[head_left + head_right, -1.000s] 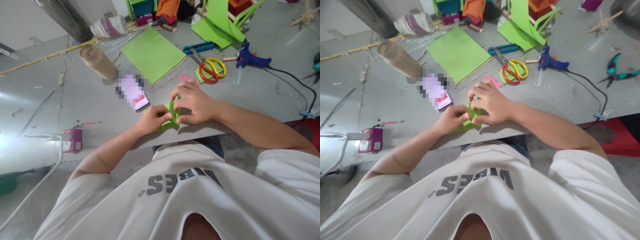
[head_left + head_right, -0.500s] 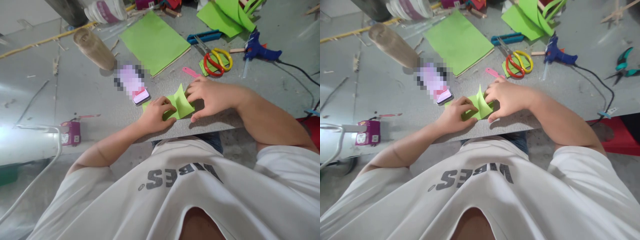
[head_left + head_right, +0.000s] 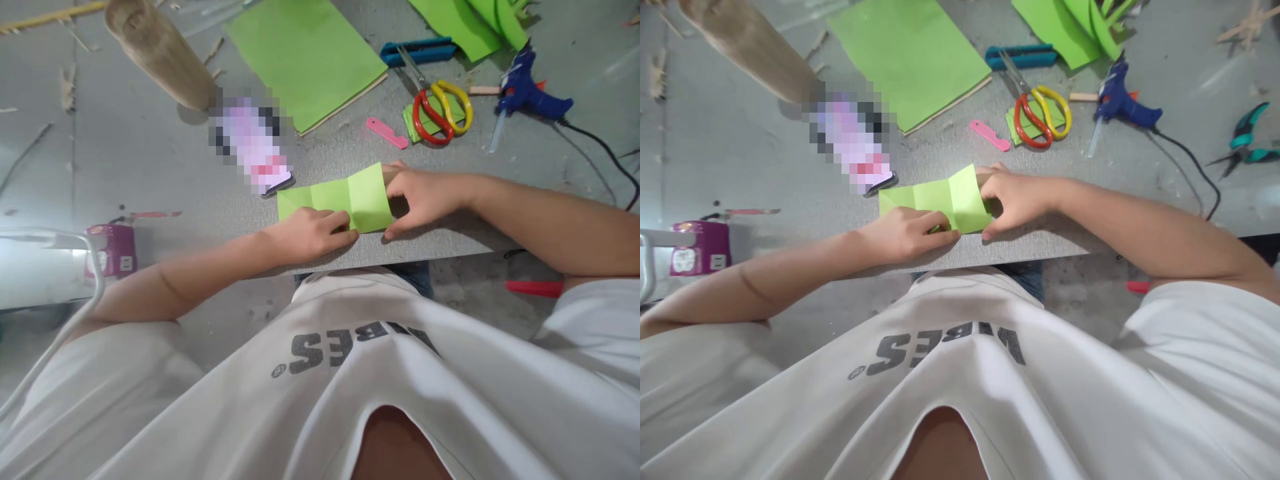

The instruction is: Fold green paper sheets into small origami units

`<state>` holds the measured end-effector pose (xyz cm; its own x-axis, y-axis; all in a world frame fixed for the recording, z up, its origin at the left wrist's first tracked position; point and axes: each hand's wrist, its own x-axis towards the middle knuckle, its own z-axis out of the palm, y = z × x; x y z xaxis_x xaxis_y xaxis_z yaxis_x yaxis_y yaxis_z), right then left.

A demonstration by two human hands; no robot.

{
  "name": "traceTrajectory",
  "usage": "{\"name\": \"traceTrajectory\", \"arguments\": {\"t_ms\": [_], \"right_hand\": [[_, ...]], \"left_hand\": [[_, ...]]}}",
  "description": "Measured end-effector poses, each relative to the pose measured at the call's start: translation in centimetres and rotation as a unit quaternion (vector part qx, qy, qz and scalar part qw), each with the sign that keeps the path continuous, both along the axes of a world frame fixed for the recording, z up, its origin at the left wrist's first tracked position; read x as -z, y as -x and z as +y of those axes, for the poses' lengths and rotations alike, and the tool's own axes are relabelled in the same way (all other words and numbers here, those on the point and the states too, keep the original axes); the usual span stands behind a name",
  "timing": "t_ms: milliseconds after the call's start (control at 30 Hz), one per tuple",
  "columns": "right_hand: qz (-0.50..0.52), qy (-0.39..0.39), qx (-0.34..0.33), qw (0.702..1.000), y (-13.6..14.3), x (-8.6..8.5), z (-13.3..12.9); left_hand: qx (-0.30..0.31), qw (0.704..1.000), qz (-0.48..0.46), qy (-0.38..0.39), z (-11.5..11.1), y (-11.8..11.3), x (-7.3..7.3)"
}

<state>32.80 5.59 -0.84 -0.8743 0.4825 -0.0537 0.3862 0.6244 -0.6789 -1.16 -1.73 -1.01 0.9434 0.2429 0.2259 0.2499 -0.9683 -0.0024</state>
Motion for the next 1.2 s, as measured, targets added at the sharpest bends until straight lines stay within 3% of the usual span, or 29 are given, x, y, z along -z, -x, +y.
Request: {"name": "traceTrajectory", "arguments": {"t_ms": [133, 367, 700, 933, 1100, 1200], "right_hand": [[-0.003, 0.007, -0.037, 0.999, 0.1, -0.6, -0.9], [0.036, -0.021, -0.030, 0.999, 0.5, -0.4, -2.1], [0.043, 0.015, -0.032, 0.998, 1.3, -0.6, -2.2], [0.065, 0.021, -0.020, 0.997, 1.5, -0.7, -2.4], [0.073, 0.011, -0.029, 0.997, 1.5, -0.5, -2.5], [0.086, 0.003, -0.039, 0.995, 1.6, -0.5, -2.7]], "left_hand": [[-0.004, 1.000, 0.004, 0.023, 0.3, 0.2, 0.2], [0.005, 0.999, -0.011, 0.036, 0.6, 0.3, 0.7], [-0.013, 0.999, 0.022, 0.048, 0.4, 0.2, 0.8], [-0.052, 0.991, -0.028, 0.120, 0.4, 0.3, 1.0], [-0.057, 0.987, -0.001, 0.152, 0.7, 0.4, 1.2], [-0.054, 0.989, 0.023, 0.132, 0.7, 0.4, 1.1]]}}
